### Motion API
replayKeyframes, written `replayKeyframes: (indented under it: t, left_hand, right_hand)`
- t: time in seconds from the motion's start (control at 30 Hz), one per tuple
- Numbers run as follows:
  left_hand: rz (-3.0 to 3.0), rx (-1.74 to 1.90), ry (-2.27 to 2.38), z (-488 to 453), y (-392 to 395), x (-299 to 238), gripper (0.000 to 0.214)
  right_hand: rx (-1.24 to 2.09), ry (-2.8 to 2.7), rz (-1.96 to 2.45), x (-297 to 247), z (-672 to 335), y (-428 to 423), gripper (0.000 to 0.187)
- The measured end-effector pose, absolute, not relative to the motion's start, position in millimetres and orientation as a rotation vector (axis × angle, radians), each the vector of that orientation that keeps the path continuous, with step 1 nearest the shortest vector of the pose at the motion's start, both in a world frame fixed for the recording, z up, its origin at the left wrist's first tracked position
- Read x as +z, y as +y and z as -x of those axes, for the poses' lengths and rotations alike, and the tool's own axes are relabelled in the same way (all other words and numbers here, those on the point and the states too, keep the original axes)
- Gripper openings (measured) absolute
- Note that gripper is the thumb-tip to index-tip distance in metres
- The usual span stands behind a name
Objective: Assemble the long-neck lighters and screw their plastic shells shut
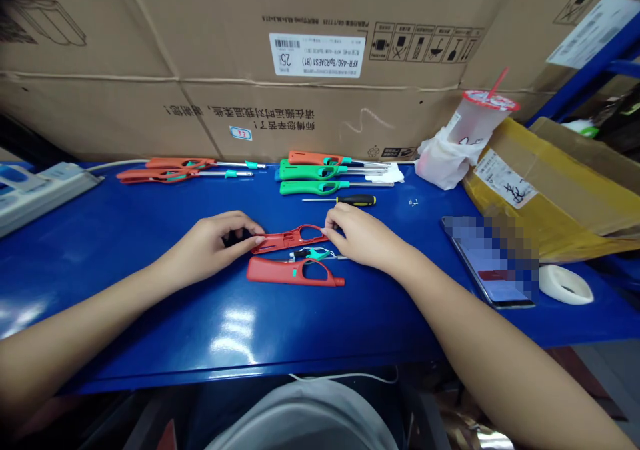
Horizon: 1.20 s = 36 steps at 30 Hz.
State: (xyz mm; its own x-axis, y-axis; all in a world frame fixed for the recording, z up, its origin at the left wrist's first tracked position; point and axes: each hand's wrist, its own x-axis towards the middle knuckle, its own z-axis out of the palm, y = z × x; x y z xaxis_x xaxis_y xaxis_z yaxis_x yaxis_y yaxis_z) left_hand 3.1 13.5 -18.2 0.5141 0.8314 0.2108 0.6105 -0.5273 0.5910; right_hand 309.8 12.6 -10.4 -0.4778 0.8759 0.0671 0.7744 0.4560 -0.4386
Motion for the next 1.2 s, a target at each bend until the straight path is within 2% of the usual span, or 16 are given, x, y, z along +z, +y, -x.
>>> replayKeyframes:
  t: [0.27,0.53,0.77,0.87,0.97,1.07,1.2]
  left_hand:
    - [-2.362,0.567,1.100,2.4,16.9,-17.0,0.049]
    - [-2.410,0.548,1.042,5.4,20.2,-11.6,0.049]
    - [-2.496,0.608,1.045,-0.7,10.0,-7.4,0.046]
    - [-2.502,0.711,1.029,-0.2,7.2,-4.1,0.046]
    - [-2.596,0.749,0.905,3.4,4.3,7.1,0.035]
    - [-2.706,0.583,0.686,6.8,-3.2,22.5,0.026]
    - [-2.784,0.403,0.498,2.7,-19.1,27.7,0.016]
  right_hand:
    - [0.505,-2.351,1.525,-15.6,-303.0,12.1,0.017]
    - [0.528,-2.246,1.563,-14.2,-301.9,10.9,0.019]
    - [0.709,-2.012,1.602,-3.8,-300.0,8.3,0.018]
    - [0.879,-1.812,1.581,4.2,-298.8,3.8,0.020]
    - [1.128,-1.687,1.490,17.5,-301.4,-3.5,0.029]
    - [1.387,-1.881,1.418,32.7,-307.4,-12.2,0.035]
    - [1.725,-2.152,1.379,41.5,-311.0,-20.5,0.028]
